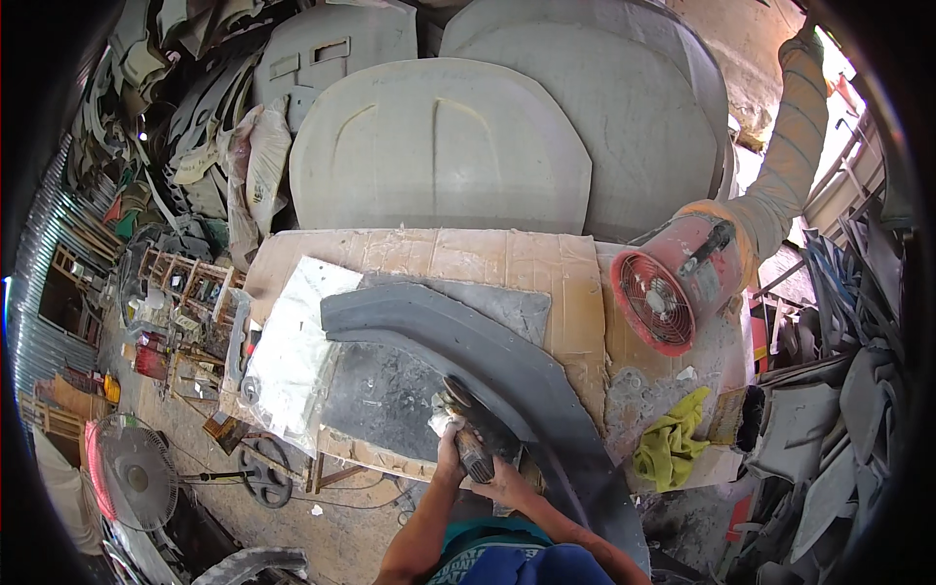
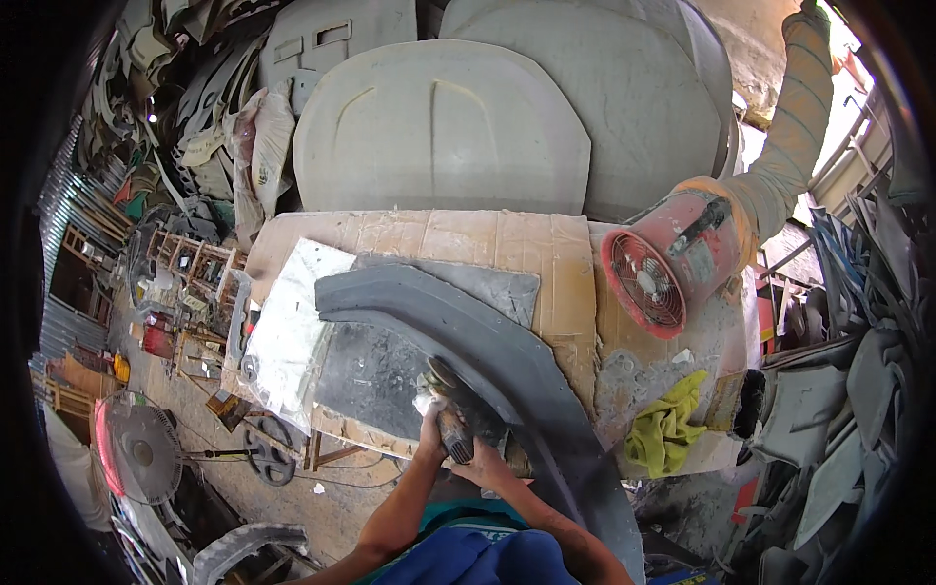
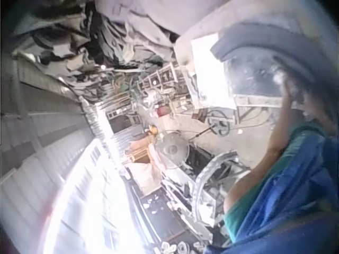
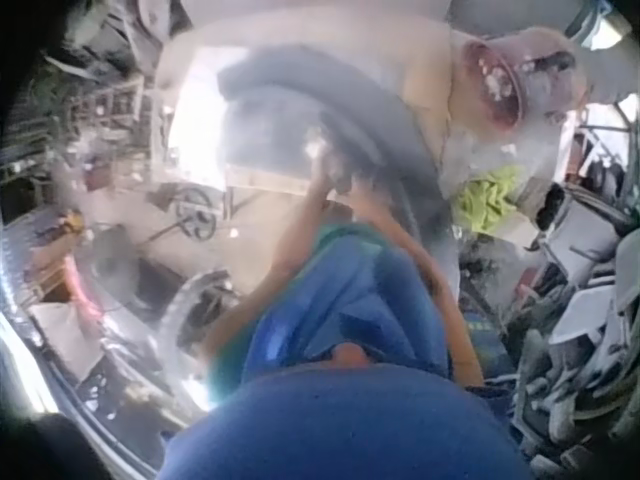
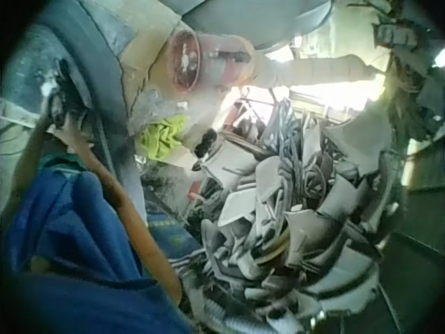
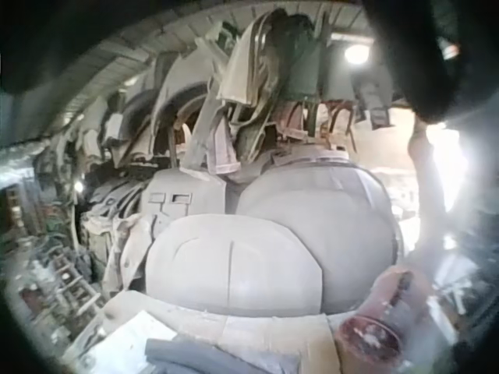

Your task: The person uses a handheld power sander to smooth the surface of a large, curved grey car part resting on a workbench. The person moves the tool along the length of the part, generating dust while working in a cluttered workshop environment.

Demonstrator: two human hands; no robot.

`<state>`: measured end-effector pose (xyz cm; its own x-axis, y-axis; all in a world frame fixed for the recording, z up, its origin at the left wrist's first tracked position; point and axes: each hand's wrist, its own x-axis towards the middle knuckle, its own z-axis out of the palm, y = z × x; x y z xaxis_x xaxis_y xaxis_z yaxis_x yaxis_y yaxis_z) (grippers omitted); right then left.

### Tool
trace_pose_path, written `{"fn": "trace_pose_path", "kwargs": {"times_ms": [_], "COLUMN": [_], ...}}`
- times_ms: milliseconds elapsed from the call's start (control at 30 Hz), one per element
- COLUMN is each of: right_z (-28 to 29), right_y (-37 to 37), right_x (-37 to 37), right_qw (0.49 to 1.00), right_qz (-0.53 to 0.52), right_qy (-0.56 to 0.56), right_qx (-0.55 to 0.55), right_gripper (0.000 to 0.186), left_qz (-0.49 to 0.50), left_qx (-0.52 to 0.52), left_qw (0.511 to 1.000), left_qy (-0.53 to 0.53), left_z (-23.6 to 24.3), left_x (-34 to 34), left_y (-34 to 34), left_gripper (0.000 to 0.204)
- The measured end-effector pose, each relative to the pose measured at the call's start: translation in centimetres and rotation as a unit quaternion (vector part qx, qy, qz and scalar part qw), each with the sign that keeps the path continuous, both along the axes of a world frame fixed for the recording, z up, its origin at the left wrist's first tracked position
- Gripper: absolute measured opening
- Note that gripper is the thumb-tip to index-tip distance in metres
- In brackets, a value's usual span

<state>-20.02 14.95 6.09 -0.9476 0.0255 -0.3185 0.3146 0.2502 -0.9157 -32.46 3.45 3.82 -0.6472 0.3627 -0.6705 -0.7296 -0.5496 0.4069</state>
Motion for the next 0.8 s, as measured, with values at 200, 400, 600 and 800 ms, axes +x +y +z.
{"fn": "trace_pose_path", "kwargs": {"times_ms": [200, 400, 600, 800], "right_z": [1.0, -0.3, 0.3, 1.3], "right_y": [-0.2, 0.0, 0.4, 0.8], "right_x": [1.0, 2.2, 3.1, 4.2], "right_qw": [0.996, 0.999, 0.999, 0.996], "right_qz": [-0.060, -0.022, -0.013, -0.032], "right_qy": [0.024, 0.000, -0.019, -0.016], "right_qx": [-0.066, -0.042, -0.025, -0.080], "right_gripper": [0.083, 0.081, 0.083, 0.085], "left_qz": [-0.008, -0.020, -0.022, -0.028], "left_qx": [-0.008, -0.007, -0.019, -0.022], "left_qw": [1.000, 0.999, 0.999, 0.999], "left_qy": [-0.025, -0.024, -0.025, -0.031], "left_z": [-0.2, -0.4, 0.1, -0.7], "left_x": [1.1, 1.7, 2.6, 3.6], "left_y": [0.1, 0.0, 0.4, 0.7], "left_gripper": [0.036, 0.036, 0.039, 0.041]}}
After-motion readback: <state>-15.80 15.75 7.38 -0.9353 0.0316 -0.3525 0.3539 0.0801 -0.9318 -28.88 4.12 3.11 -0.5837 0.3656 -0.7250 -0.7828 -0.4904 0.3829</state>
